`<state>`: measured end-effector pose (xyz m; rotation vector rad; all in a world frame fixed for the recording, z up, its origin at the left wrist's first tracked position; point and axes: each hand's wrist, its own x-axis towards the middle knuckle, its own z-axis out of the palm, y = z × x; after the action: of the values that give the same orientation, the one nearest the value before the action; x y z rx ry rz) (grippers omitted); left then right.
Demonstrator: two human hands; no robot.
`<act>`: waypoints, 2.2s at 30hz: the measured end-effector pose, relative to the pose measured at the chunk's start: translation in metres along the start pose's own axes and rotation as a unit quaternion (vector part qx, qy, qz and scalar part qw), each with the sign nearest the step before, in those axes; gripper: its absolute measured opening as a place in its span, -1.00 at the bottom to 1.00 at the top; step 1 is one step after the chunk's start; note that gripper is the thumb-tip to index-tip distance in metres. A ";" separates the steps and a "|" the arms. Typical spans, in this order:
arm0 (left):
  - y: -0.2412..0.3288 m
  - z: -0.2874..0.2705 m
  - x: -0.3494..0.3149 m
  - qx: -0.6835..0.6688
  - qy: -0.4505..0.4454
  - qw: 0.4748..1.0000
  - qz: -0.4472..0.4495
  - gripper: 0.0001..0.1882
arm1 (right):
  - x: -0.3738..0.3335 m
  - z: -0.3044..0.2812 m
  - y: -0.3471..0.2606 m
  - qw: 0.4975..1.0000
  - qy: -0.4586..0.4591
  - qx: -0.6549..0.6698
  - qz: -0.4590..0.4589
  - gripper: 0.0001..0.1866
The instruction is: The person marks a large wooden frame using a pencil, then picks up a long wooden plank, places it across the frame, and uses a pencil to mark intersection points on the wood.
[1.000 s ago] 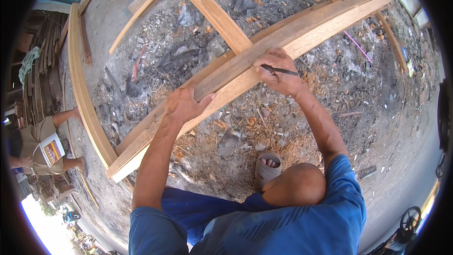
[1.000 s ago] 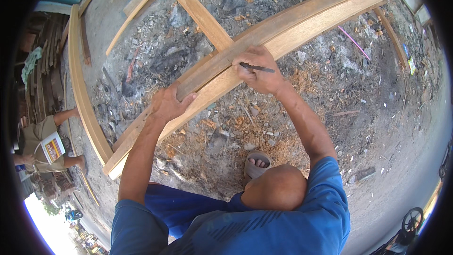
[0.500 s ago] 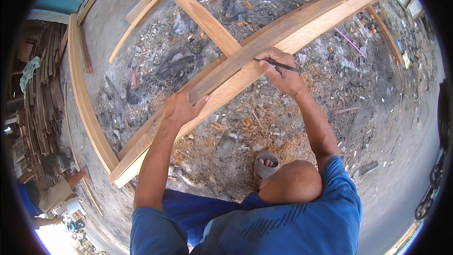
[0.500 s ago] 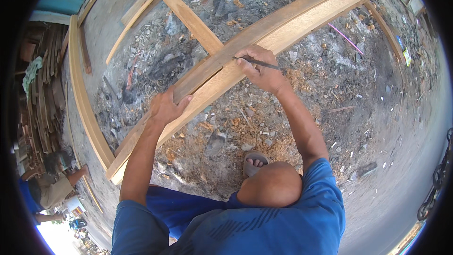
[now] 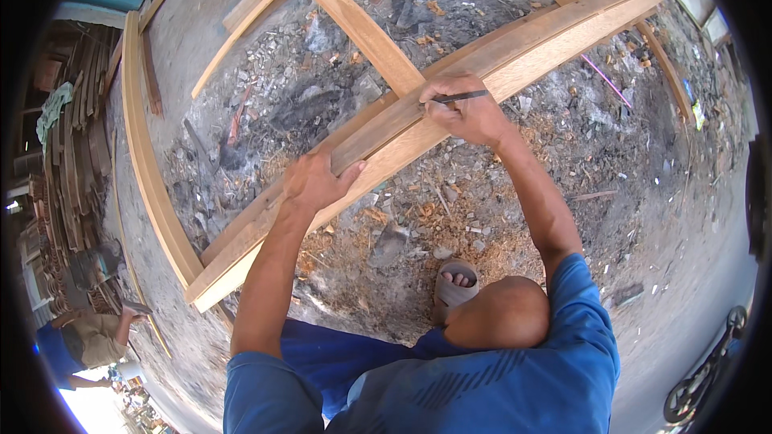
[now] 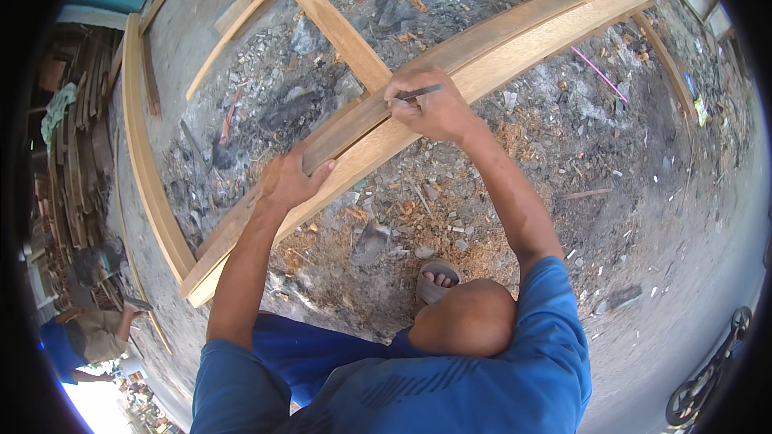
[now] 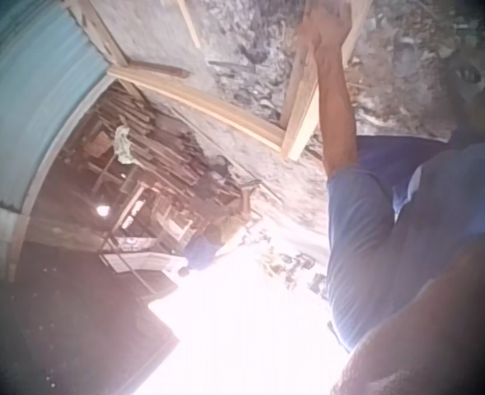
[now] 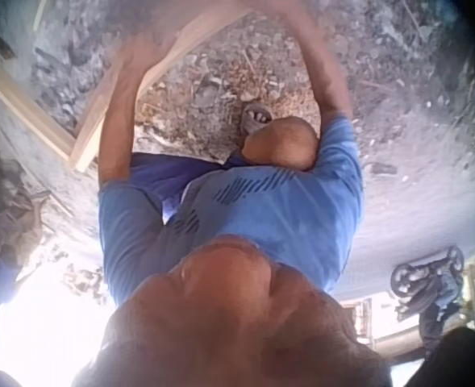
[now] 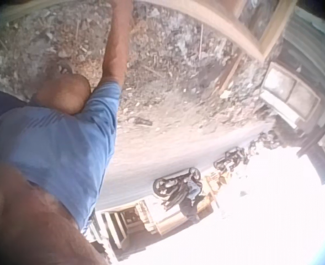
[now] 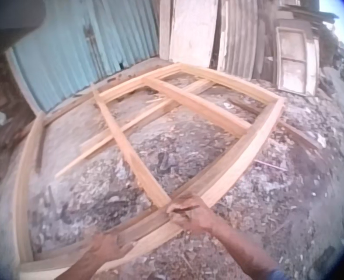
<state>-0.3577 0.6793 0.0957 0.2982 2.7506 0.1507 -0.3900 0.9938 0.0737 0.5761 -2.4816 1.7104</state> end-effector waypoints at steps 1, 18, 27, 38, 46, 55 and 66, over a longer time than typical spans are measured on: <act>-0.002 0.001 0.000 0.002 0.002 1.000 0.000 -0.16 | 0.000 0.001 0.000 1.000 -0.001 0.009 0.006 -0.89; 0.005 -0.006 0.000 0.019 -0.023 0.999 -0.015 -0.12 | -0.001 0.001 0.011 0.998 -0.008 -0.064 -0.012 -0.92; 0.009 -0.012 0.001 0.025 -0.069 0.997 -0.035 -0.10 | -0.010 -0.009 0.002 0.996 -0.052 0.013 0.076 -0.90; 0.013 -0.016 -0.005 0.008 -0.033 0.999 -0.032 -0.10 | -0.045 -0.007 -0.002 0.994 0.090 -0.046 0.030 -0.81; 0.010 -0.015 -0.005 -0.003 -0.018 1.000 -0.024 -0.12 | -0.035 0.016 -0.002 0.995 0.068 -0.040 -0.053 -0.94; 0.009 -0.014 -0.006 -0.011 -0.026 0.999 -0.022 -0.12 | -0.035 0.019 -0.003 0.996 0.072 -0.023 -0.036 -0.91; 0.007 -0.009 -0.004 0.002 -0.008 1.000 -0.013 -0.12 | -0.032 0.023 0.002 0.988 0.097 -0.103 -0.064 -0.91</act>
<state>-0.3566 0.6843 0.1065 0.2626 2.7391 0.1350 -0.3576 0.9817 0.0546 0.5103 -2.3887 1.3724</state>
